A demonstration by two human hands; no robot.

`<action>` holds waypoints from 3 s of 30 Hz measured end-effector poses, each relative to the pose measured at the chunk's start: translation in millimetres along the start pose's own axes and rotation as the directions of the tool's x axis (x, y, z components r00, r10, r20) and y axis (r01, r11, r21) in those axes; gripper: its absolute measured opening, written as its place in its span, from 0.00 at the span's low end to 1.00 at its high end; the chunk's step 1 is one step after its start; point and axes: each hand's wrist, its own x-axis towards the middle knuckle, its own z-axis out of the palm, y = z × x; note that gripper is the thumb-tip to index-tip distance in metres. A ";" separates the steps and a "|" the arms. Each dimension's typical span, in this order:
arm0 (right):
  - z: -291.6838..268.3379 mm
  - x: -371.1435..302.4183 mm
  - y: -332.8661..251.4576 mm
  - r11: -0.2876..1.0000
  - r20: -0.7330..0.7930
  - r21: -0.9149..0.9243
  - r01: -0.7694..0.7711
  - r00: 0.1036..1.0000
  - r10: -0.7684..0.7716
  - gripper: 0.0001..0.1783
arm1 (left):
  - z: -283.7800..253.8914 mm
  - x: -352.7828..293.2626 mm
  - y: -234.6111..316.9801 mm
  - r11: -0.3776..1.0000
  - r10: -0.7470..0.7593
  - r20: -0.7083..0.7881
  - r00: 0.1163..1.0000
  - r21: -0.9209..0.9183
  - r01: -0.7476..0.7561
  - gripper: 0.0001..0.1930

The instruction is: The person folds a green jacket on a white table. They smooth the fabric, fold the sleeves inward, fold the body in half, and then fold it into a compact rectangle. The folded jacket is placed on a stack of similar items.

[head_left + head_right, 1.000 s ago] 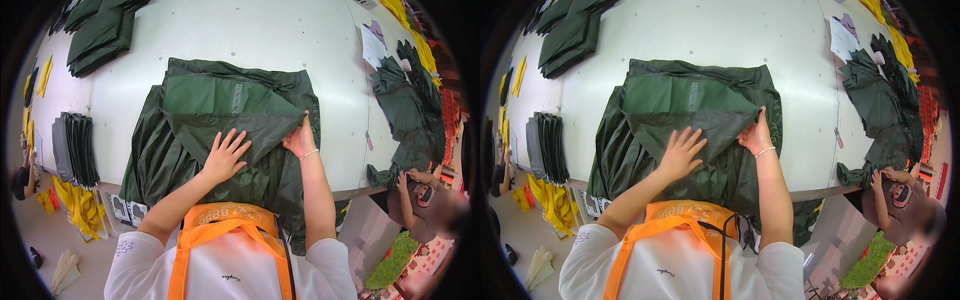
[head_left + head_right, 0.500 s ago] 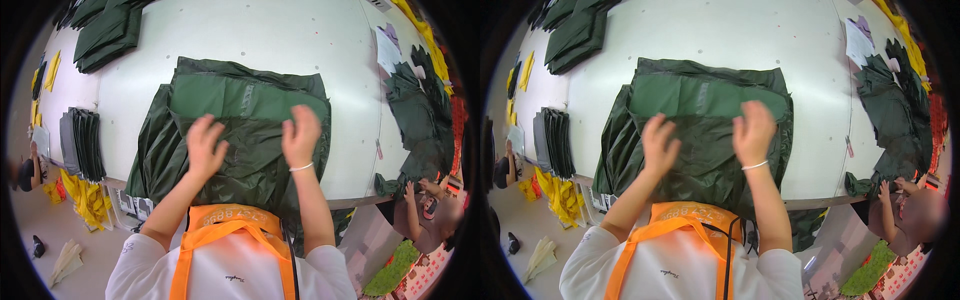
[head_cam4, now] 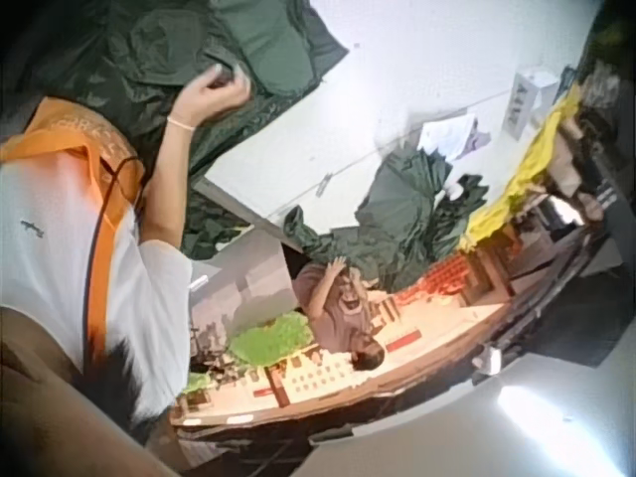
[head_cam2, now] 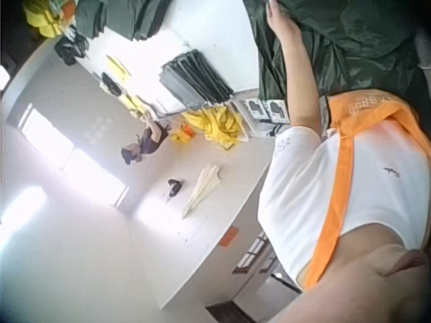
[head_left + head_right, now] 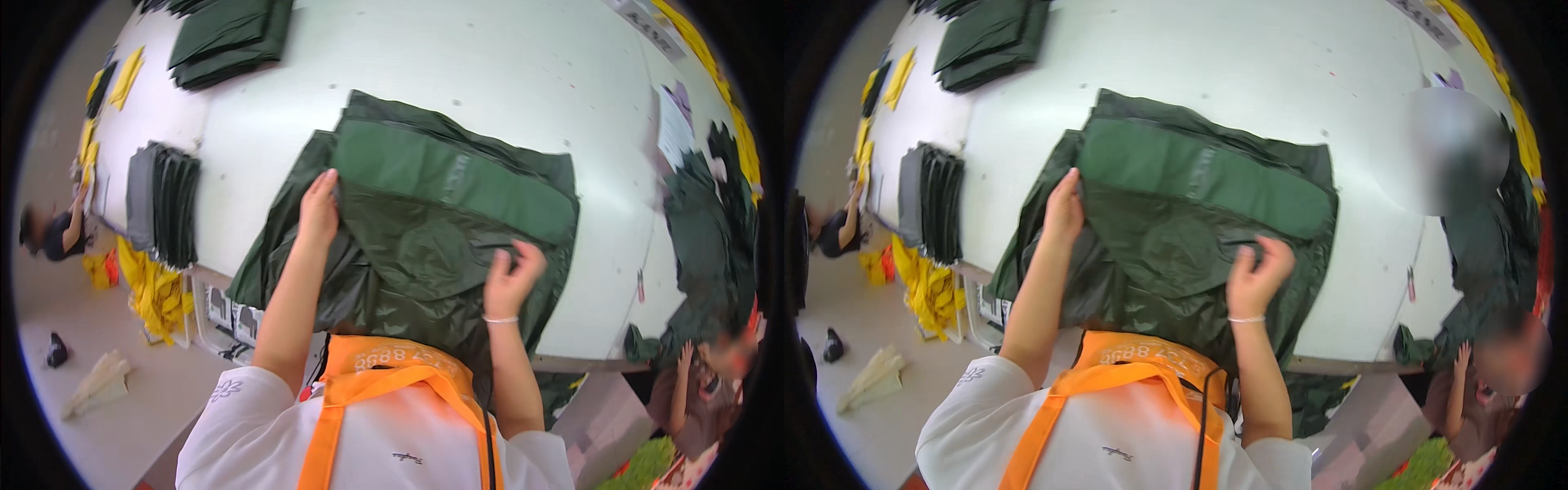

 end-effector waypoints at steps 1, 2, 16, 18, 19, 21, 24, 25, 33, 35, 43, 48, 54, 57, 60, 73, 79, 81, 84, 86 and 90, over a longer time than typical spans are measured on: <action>-7.1 -3.1 17.2 0.987 -0.064 -0.006 -0.158 0.985 0.158 0.23 | 2.4 -0.5 2.4 1.000 -0.014 0.029 0.999 -0.023 0.015 0.21; -10.3 -4.6 36.5 0.951 -0.119 0.104 -0.291 0.946 0.302 0.25 | 4.7 -1.6 3.3 1.000 0.004 0.044 0.999 -0.025 -0.002 0.19; -10.6 59.9 75.6 0.551 -0.056 0.621 -0.557 0.670 0.741 0.21 | -4.0 7.1 -9.3 0.959 0.200 -0.045 0.979 0.215 -0.186 0.11; -5.6 57.6 81.7 0.519 -0.056 0.676 -0.523 0.666 0.744 0.18 | -6.8 7.9 -9.8 0.941 0.249 -0.033 0.968 0.246 -0.233 0.10; -5.3 56.2 84.7 0.493 -0.043 0.700 -0.516 0.660 0.750 0.16 | -5.9 7.7 -10.3 0.937 0.261 -0.036 0.965 0.250 -0.244 0.10; -5.2 54.1 90.5 0.468 -0.028 0.738 -0.486 0.670 0.741 0.14 | -4.2 7.8 -11.1 0.938 0.246 -0.033 0.969 0.259 -0.230 0.10; -6.0 50.6 92.1 0.490 -0.022 0.722 -0.488 0.692 0.722 0.11 | -3.4 7.8 -10.2 0.937 0.235 -0.030 0.972 0.274 -0.218 0.11; -6.2 49.7 91.9 0.495 -0.019 0.719 -0.488 0.698 0.716 0.11 | -1.6 7.2 -9.7 0.935 0.235 -0.030 0.972 0.279 -0.217 0.10; -3.3 47.3 89.9 0.585 -0.104 0.709 -0.393 0.763 0.638 0.12 | -0.8 6.0 -9.6 0.921 0.257 -0.060 0.965 0.318 -0.225 0.11; -3.4 55.0 63.2 0.732 -0.205 0.593 -0.335 0.817 0.539 0.13 | 17.6 -4.9 -4.0 0.827 0.439 0.008 0.898 0.387 -0.408 0.13; 62.1 40.6 -34.0 0.932 0.483 -0.071 0.356 0.830 -0.280 0.16 | 132.4 -72.2 2.4 0.274 0.392 0.655 0.646 0.588 -0.761 0.24; 66.6 14.4 4.3 0.994 0.731 -0.010 0.107 0.679 -0.066 0.10 | 134.5 -73.7 -56.7 0.243 0.108 0.749 0.654 0.618 -0.748 0.25; -12.5 -6.8 -2.5 0.948 0.480 0.008 0.317 0.831 -0.282 0.18 | 114.3 -63.7 -79.8 0.044 -0.053 0.820 0.570 0.572 -0.819 0.23; -31.6 -18.0 -21.1 0.929 0.697 -0.018 0.370 0.671 -0.254 0.36 | 110.7 -63.1 -82.5 -0.004 -0.106 0.835 0.540 0.543 -0.840 0.24; -25.1 -26.0 -17.6 0.918 0.749 -0.006 0.397 0.610 -0.259 0.40 | 113.3 -61.2 -82.2 0.066 -0.131 0.815 0.564 0.575 -0.815 0.24; -211.7 132.1 297.6 0.396 -0.271 -0.825 -0.403 0.897 0.348 0.30 | 184.2 -33.9 -59.1 0.121 0.227 0.743 0.629 0.620 -0.775 0.23; -228.5 137.1 254.5 0.437 -0.183 -0.787 -0.435 0.841 0.509 0.18 | 210.4 -8.1 -68.1 0.085 0.074 0.577 0.814 0.809 -0.581 0.27; -244.3 124.0 286.4 0.456 -0.198 -0.815 -0.358 0.911 0.361 0.12 | 214.9 -4.4 -75.3 0.118 0.125 0.582 0.804 0.796 -0.594 0.24; -240.9 130.5 294.3 0.516 -0.170 -0.802 -0.300 0.944 0.283 0.10 | 212.1 -0.6 -79.4 0.207 0.171 0.551 0.817 0.790 -0.576 0.15; -226.5 134.8 287.2 0.662 -0.192 -0.711 -0.237 0.971 0.142 0.10 | 209.4 -1.7 -80.9 0.255 0.185 0.540 0.821 0.781 -0.571 0.13; -139.8 152.4 202.2 0.967 -0.166 0.038 -0.250 0.953 0.253 0.11 | 208.4 -1.8 -76.9 0.327 0.233 0.508 0.829 0.762 -0.559 0.09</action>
